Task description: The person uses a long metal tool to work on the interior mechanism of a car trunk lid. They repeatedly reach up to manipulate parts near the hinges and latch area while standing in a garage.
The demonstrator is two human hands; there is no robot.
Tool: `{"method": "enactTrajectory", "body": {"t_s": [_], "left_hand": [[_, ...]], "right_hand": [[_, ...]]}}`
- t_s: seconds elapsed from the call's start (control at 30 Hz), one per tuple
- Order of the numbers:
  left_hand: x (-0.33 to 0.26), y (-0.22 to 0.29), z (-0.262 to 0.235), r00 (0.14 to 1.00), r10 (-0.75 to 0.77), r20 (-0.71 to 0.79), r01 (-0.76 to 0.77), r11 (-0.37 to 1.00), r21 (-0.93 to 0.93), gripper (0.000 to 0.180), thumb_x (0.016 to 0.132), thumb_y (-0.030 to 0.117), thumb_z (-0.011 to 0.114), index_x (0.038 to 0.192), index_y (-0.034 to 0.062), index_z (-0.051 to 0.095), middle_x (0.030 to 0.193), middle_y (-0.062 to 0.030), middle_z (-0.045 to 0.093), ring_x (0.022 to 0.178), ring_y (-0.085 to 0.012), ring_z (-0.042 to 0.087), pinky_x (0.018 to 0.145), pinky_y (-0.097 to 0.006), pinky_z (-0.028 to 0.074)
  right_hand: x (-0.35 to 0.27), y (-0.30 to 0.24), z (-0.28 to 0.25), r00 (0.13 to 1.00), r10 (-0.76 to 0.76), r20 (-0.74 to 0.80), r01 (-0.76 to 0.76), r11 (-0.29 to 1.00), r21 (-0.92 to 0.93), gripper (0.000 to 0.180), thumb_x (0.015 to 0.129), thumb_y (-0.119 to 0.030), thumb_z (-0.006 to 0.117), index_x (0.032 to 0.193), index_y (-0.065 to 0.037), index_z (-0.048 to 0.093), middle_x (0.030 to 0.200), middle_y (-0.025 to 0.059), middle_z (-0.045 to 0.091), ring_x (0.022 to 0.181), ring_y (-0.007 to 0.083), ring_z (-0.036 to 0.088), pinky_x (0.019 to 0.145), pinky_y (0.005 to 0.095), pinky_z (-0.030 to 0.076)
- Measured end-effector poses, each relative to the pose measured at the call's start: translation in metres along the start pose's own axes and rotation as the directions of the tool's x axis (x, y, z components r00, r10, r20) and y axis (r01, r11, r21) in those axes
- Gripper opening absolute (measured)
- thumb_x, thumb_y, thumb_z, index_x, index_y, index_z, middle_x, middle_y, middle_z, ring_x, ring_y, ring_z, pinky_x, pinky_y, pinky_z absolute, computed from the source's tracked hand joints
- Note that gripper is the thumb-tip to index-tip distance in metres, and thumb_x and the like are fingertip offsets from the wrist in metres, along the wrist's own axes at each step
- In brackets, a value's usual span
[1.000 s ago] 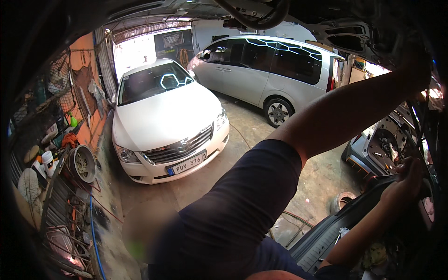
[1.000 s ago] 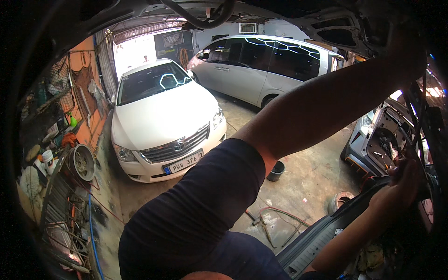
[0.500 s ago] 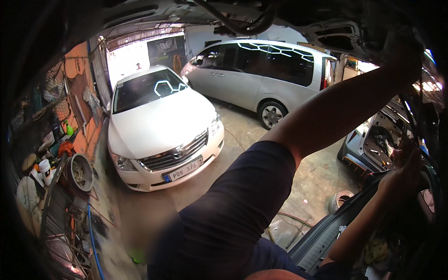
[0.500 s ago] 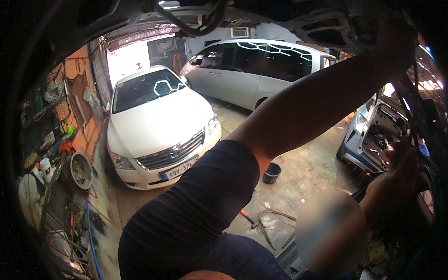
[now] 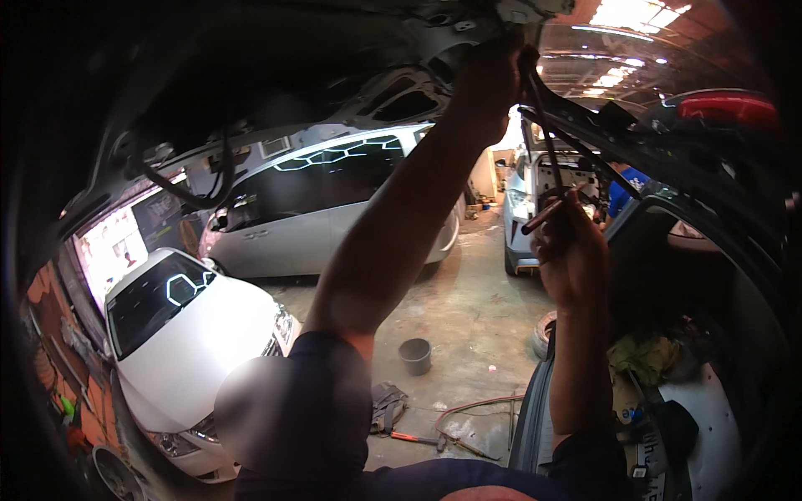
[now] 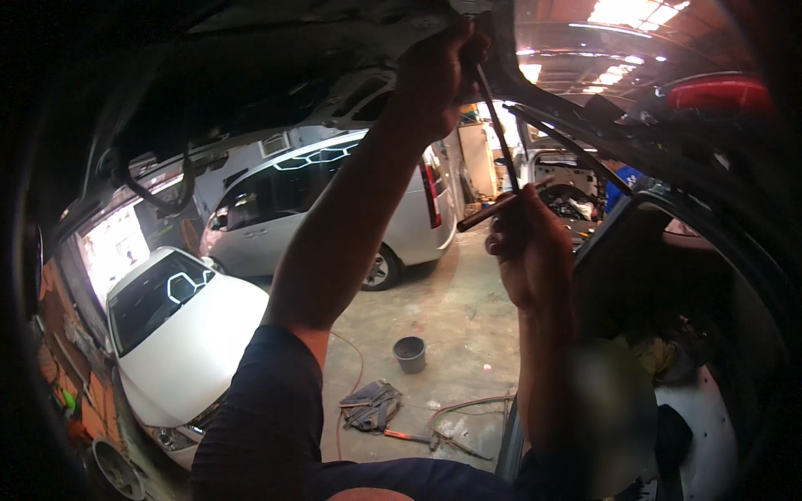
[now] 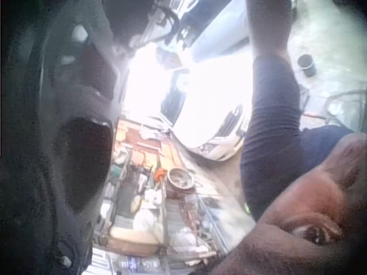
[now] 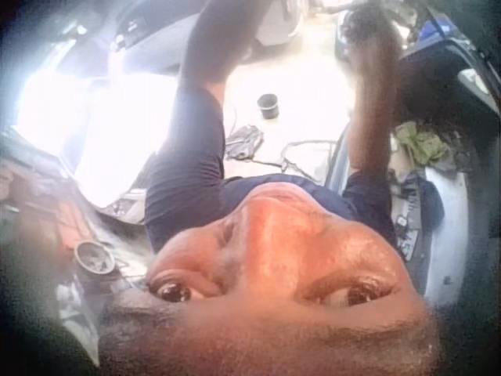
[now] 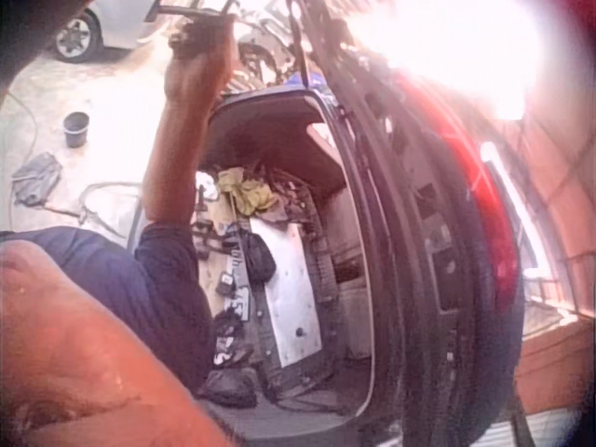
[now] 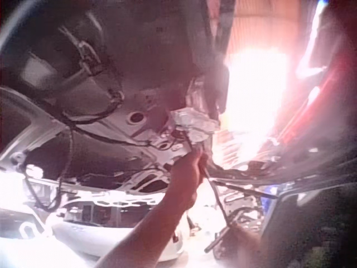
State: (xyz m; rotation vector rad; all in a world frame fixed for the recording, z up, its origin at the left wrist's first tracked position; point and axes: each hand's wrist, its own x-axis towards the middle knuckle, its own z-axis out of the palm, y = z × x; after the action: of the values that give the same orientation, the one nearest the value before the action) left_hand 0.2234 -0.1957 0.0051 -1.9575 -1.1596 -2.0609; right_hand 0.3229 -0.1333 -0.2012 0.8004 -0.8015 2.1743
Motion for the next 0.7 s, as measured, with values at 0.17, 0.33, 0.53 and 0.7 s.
{"method": "enactTrajectory", "body": {"t_s": [0.17, 0.33, 0.53, 0.7], "left_hand": [[0.006, -0.007, -0.001, 0.996, 0.092, 0.019, -0.093, 0.965, 0.244, 0.024, 0.096, 0.033, 0.064, 0.094, 0.0086, 0.068, 0.078, -0.0022, 0.063, 0.063, -0.0120, 0.054, 0.058, -0.026, 0.043], [-0.009, 0.009, 0.011, 0.982, -0.107, -0.158, 0.120, 0.990, 0.073, 0.027, 0.100, 0.036, 0.061, 0.086, 0.0133, 0.064, 0.070, 0.0039, 0.056, 0.054, -0.0069, 0.047, 0.047, -0.023, 0.037], [0.002, 0.007, -0.002, 0.991, -0.094, -0.090, 0.094, 0.996, -0.003, 0.027, 0.099, 0.037, 0.062, 0.083, 0.0158, 0.063, 0.068, 0.0059, 0.053, 0.057, -0.0063, 0.046, 0.051, -0.025, 0.035], [0.001, 0.006, 0.003, 0.985, -0.098, -0.143, 0.097, 0.995, -0.013, 0.025, 0.099, 0.036, 0.063, 0.083, 0.0154, 0.063, 0.066, 0.0061, 0.052, 0.055, -0.0075, 0.043, 0.051, -0.024, 0.032]], "right_hand": [[-0.007, 0.009, 0.005, 0.885, -0.430, -0.180, 0.207, 0.708, -0.675, 0.018, 0.105, -0.017, 0.052, 0.102, -0.004, 0.064, 0.078, 0.0027, 0.062, 0.071, 0.0116, 0.060, 0.057, 0.0239, 0.048], [0.005, 0.037, 0.005, 0.613, -0.765, 0.200, 0.462, 0.141, -0.876, 0.022, 0.091, -0.013, 0.071, 0.106, -0.001, 0.062, 0.087, 0.0139, 0.067, 0.067, 0.0215, 0.063, 0.064, 0.0352, 0.053], [0.001, 0.011, 0.006, 0.970, -0.109, -0.215, 0.058, 0.971, -0.231, 0.034, 0.106, -0.031, 0.048, 0.101, -0.001, 0.064, 0.080, 0.0049, 0.064, 0.065, 0.0128, 0.059, 0.056, 0.0257, 0.047], [0.001, 0.034, 0.019, 0.694, -0.715, 0.085, 0.427, 0.313, -0.848, 0.023, 0.102, -0.021, 0.058, 0.106, 0.001, 0.065, 0.081, 0.0086, 0.066, 0.068, 0.0122, 0.064, 0.055, 0.0277, 0.050]]}}
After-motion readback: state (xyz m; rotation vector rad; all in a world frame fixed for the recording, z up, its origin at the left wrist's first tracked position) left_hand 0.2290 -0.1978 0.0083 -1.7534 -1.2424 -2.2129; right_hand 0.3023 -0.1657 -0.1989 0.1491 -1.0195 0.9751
